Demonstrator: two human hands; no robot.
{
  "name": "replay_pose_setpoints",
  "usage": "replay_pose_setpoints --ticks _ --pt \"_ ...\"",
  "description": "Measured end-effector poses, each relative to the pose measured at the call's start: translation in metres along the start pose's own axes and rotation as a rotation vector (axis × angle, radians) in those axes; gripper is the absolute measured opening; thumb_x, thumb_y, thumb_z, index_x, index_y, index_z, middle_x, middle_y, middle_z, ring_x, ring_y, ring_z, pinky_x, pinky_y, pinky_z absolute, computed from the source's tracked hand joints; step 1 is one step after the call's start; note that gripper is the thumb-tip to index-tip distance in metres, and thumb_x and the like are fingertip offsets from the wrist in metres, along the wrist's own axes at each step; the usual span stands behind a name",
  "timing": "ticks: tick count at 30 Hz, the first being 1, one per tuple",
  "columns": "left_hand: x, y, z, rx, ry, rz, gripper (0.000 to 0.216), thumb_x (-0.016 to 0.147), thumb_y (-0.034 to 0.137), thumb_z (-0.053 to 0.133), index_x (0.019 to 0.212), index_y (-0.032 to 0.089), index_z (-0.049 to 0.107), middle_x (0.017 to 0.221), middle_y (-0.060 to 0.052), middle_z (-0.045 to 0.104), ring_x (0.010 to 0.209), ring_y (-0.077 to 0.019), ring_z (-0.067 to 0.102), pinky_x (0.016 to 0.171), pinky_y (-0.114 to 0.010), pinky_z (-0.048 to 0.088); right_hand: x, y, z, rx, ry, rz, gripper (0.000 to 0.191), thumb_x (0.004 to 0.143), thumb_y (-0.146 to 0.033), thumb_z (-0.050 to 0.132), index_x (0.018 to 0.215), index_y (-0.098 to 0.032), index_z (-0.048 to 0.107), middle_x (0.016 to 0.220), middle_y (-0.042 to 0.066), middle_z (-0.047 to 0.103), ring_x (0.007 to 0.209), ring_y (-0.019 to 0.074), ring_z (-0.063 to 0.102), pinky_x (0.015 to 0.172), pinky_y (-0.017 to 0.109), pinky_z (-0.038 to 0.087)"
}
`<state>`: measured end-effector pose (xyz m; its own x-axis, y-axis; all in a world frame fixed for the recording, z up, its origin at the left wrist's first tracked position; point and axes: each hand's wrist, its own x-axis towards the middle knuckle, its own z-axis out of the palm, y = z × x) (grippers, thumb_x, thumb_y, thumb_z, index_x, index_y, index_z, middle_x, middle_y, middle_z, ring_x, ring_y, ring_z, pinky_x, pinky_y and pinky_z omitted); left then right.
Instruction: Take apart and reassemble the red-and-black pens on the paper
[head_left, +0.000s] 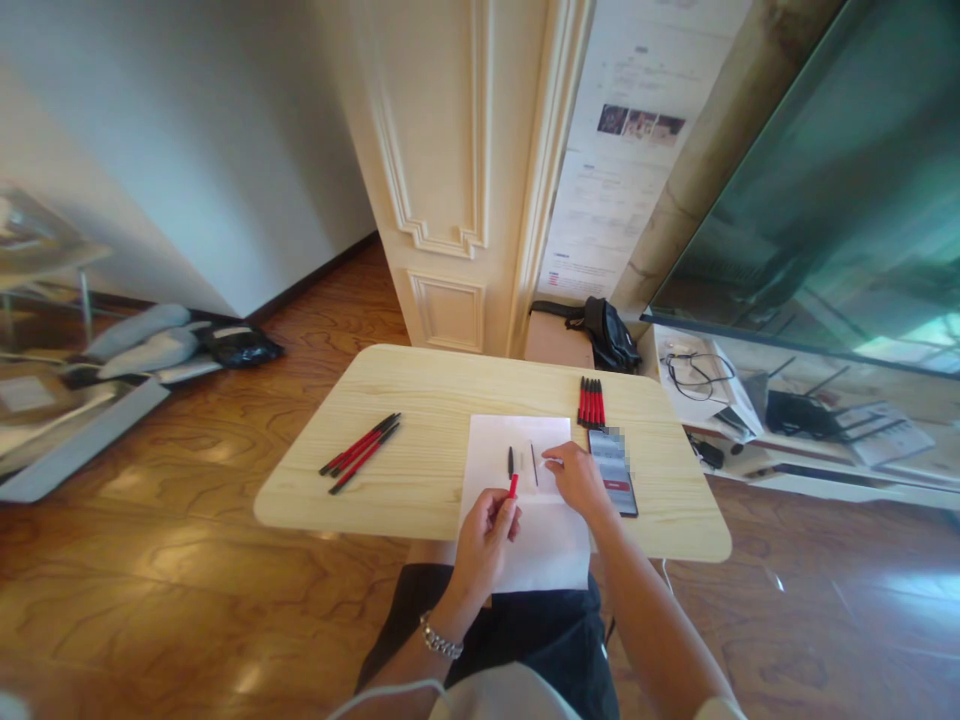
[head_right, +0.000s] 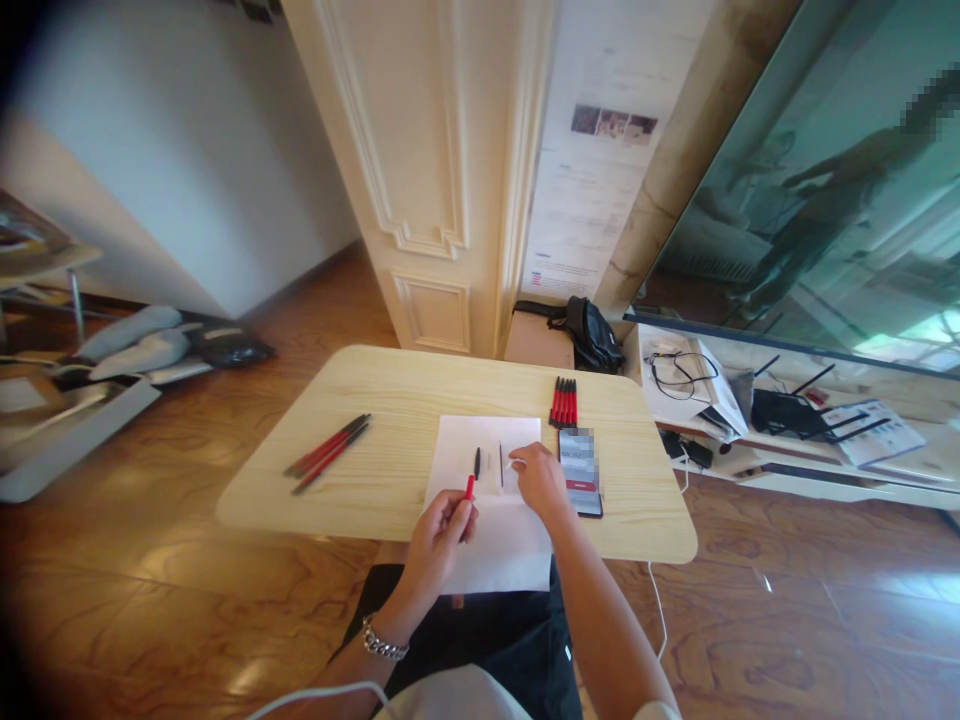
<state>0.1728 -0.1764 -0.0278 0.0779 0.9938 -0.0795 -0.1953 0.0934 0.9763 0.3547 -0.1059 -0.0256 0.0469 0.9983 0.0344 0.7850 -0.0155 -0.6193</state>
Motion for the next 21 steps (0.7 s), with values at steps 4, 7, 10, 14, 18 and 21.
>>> replay_pose_setpoints --ticks 4,7,10,14,18,21 --pt "0.001 0.000 -0.002 0.013 -0.010 0.020 0.024 0.086 0.042 0.053 0.086 0.017 0.055 0.068 0.001 0.055 0.055 -0.0093 0.049 0.053 -0.022 0.039 0.003 0.002 0.009 -0.061 -0.036 -0.051 0.021 0.082 -0.015 0.055 0.092 -0.023 0.072 0.094 0.006 0.066 0.089 0.0182 0.062 0.081 0.026 0.042" --pt "0.001 0.000 -0.002 0.010 -0.021 0.008 0.025 0.086 0.042 0.053 0.088 0.017 0.055 0.069 0.001 0.056 0.056 -0.0100 0.051 0.054 -0.023 0.040 0.001 0.000 0.011 -0.056 -0.020 -0.064 0.019 0.082 -0.014 0.053 0.086 -0.019 0.071 0.091 0.008 0.065 0.086 0.0175 0.061 0.079 0.025 0.042" --pt "0.001 -0.001 -0.003 0.010 -0.028 0.002 0.024 0.087 0.041 0.054 0.088 0.017 0.055 0.071 0.001 0.057 0.059 -0.0108 0.053 0.057 -0.023 0.042 -0.002 -0.003 0.009 0.047 0.013 -0.047 0.017 0.082 -0.016 0.053 0.084 -0.018 0.069 0.088 0.007 0.066 0.083 0.0171 0.061 0.077 0.026 0.042" --pt "0.002 -0.002 -0.003 0.014 -0.041 -0.018 0.026 0.085 0.042 0.055 0.089 0.016 0.056 0.074 -0.001 0.060 0.064 -0.0123 0.057 0.062 -0.024 0.046 -0.010 -0.007 0.007 0.406 0.010 0.016 0.015 0.081 -0.027 0.056 0.088 -0.018 0.066 0.077 0.003 0.066 0.071 0.0160 0.060 0.067 0.027 0.044" --pt "0.002 -0.001 -0.003 0.044 -0.048 -0.014 0.026 0.085 0.040 0.057 0.093 0.015 0.059 0.076 -0.003 0.063 0.070 -0.0142 0.060 0.067 -0.026 0.048 -0.022 -0.017 0.002 0.735 -0.035 0.037 0.021 0.076 -0.034 0.064 0.087 -0.016 0.065 0.070 0.002 0.064 0.063 0.0142 0.056 0.060 0.026 0.043" --pt "0.001 0.002 -0.003 0.095 -0.064 0.004 0.029 0.086 0.038 0.056 0.101 0.015 0.061 0.079 -0.004 0.065 0.073 -0.0151 0.061 0.071 -0.027 0.049 -0.030 -0.026 -0.004 0.826 -0.057 0.025 0.022 0.076 -0.036 0.065 0.086 -0.017 0.066 0.070 0.002 0.064 0.062 0.0134 0.055 0.059 0.025 0.042"
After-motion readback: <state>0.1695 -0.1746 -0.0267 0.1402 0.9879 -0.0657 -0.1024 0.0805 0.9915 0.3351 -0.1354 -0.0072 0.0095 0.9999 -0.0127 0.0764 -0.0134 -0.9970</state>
